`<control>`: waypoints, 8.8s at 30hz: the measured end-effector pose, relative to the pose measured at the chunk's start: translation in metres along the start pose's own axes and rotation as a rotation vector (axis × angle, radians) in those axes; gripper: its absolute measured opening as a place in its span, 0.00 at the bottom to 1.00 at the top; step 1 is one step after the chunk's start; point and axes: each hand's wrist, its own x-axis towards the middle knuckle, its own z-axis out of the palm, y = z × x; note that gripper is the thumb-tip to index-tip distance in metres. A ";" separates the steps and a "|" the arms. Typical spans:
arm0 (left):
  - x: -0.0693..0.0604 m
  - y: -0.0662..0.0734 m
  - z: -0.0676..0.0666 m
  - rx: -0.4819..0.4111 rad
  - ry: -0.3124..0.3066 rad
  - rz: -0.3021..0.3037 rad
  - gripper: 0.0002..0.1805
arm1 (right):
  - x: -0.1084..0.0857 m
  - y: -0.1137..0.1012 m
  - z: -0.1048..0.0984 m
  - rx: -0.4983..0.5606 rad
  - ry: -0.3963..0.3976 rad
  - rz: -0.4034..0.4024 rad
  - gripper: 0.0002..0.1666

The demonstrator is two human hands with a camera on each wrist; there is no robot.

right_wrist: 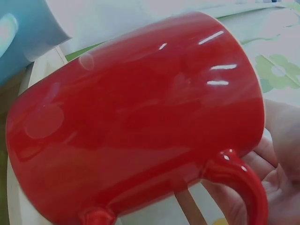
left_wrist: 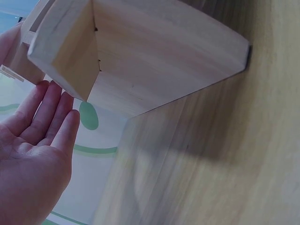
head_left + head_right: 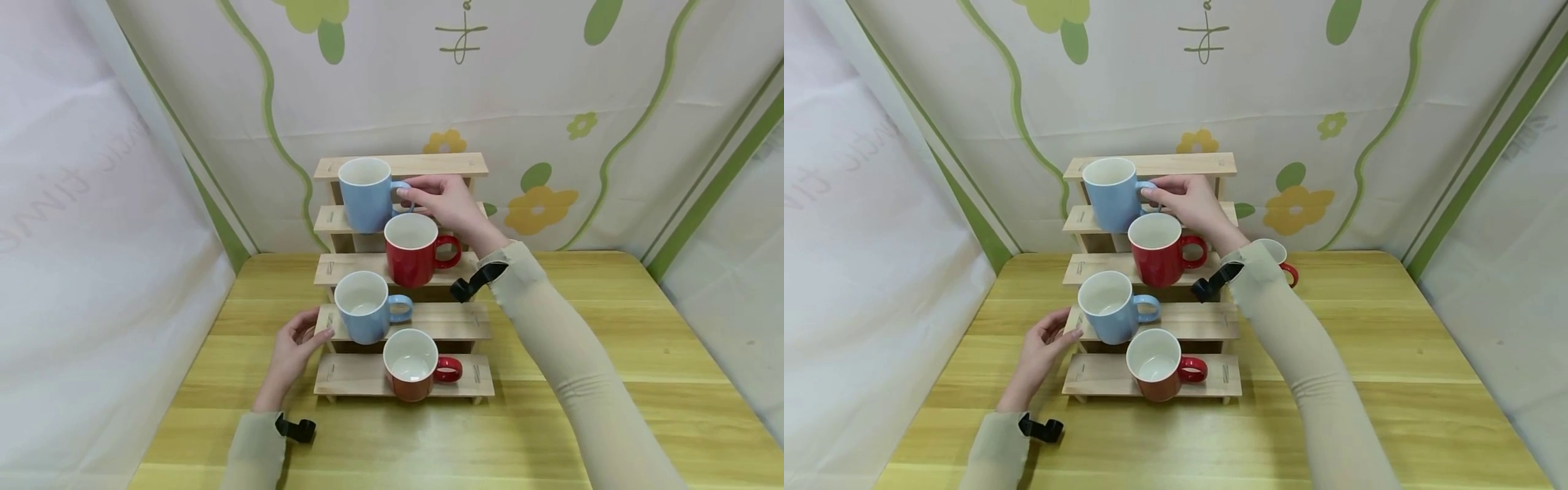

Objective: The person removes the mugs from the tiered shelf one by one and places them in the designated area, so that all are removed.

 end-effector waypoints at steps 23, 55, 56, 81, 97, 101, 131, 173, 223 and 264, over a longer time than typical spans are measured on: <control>-0.001 0.000 -0.002 0.000 0.003 -0.007 0.29 | 0.006 -0.003 0.005 0.031 -0.036 0.026 0.23; -0.002 0.001 0.000 -0.014 0.011 0.002 0.29 | 0.000 -0.009 -0.003 0.192 0.013 -0.121 0.15; -0.002 0.001 0.001 -0.014 0.011 0.002 0.29 | -0.001 -0.011 -0.005 0.196 0.020 -0.131 0.15; 0.002 -0.001 0.001 0.003 0.014 0.010 0.29 | -0.027 -0.026 -0.092 0.466 0.187 -0.168 0.22; 0.003 -0.003 0.001 -0.003 0.007 0.006 0.30 | -0.061 -0.004 -0.144 0.472 0.281 -0.161 0.20; 0.002 -0.003 0.000 -0.005 0.006 0.008 0.30 | -0.071 0.004 -0.156 0.492 0.289 -0.149 0.18; 0.003 -0.003 0.000 -0.011 0.011 0.004 0.29 | -0.125 0.063 -0.214 0.620 0.440 -0.064 0.14; 0.003 -0.004 -0.001 -0.016 0.007 0.002 0.28 | -0.147 0.183 -0.240 0.506 0.502 0.132 0.09; 0.003 -0.002 0.001 0.007 0.018 -0.006 0.28 | -0.155 0.243 -0.233 0.560 0.415 0.259 0.07; 0.002 -0.001 0.001 -0.018 0.012 -0.012 0.29 | -0.122 0.082 -0.182 0.474 0.321 -0.186 0.24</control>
